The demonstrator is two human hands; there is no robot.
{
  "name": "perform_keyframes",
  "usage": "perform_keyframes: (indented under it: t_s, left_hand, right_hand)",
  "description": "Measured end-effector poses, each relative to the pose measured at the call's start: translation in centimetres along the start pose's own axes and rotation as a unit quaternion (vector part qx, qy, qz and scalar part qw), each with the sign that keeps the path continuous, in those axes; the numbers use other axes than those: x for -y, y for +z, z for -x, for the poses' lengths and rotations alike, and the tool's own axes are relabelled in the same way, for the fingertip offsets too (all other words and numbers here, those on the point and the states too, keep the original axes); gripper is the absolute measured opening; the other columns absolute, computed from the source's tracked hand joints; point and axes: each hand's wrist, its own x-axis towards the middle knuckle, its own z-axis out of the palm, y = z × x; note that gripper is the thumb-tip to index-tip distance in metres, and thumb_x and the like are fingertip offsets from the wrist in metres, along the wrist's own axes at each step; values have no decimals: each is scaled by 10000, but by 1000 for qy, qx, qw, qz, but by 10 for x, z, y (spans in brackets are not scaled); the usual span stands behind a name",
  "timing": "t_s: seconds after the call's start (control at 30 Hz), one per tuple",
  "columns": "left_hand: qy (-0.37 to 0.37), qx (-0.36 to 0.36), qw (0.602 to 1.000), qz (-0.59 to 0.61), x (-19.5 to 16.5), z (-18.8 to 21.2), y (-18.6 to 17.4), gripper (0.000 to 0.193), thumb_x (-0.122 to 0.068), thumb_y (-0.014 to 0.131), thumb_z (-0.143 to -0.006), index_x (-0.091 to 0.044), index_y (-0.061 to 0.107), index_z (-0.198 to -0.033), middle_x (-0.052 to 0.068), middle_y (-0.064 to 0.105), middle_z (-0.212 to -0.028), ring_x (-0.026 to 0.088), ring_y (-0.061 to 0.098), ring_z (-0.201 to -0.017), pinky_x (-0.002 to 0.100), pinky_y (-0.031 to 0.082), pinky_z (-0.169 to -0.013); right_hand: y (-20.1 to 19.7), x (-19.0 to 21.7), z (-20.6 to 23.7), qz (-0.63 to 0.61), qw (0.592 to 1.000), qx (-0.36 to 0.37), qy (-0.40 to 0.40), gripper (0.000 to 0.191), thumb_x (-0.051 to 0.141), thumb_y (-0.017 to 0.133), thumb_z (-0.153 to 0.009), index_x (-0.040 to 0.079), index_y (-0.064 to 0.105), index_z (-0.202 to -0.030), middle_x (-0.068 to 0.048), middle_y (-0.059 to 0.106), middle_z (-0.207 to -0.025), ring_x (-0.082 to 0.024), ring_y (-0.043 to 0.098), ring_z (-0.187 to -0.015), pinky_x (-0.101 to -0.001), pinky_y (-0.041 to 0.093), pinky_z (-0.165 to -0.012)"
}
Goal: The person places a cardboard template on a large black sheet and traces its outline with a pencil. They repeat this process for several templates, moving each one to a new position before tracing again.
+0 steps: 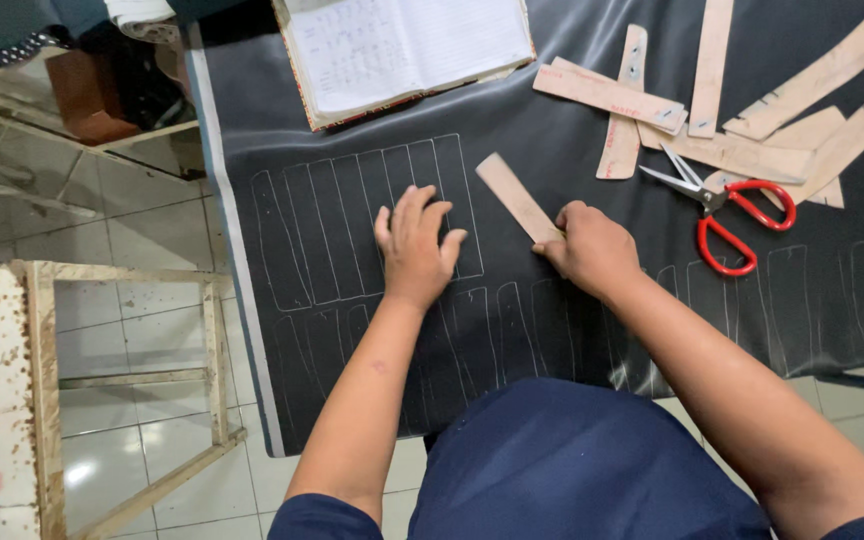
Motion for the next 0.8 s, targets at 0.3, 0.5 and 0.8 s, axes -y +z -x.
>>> perform_keyframes:
  t_s: [0.3, 0.5, 0.8]
  left_hand:
    - [106, 70, 992, -3, 3, -11, -3, 627, -344, 755, -872, -188, 581, -1454, -21, 491, -1566, 243, 371, -1514, 652, 141, -1213]
    - [110, 113, 987, 2, 9, -20, -8, 684, -410, 765, -831, -186, 564, -1446, -19, 464, -1571, 233, 350, -1501, 633, 136, -1214]
    - [115, 120, 986, 15, 11, -20, -11, 703, -459, 784, -807, -184, 588, -1423, -18, 467, -1570, 238, 342, -1507, 625, 126, -1221]
  right_hand:
    - [30, 28, -22, -186, 980, 64, 12, 328, 329, 717, -919, 23, 713, -1038, -156, 751, -877, -310, 747, -805, -399, 559, -745]
    - [36, 40, -20, -177, 984, -15, -32, 358, 250, 810, -841, 26, 685, -1091, -152, 741, -914, -300, 733, -843, -389, 557, -765]
    - [32, 29, -9, -201, 972, 3, -122, 407, 155, 820, -809, 93, 711, -1196, -77, 651, -994, -209, 683, -869, -326, 549, -783]
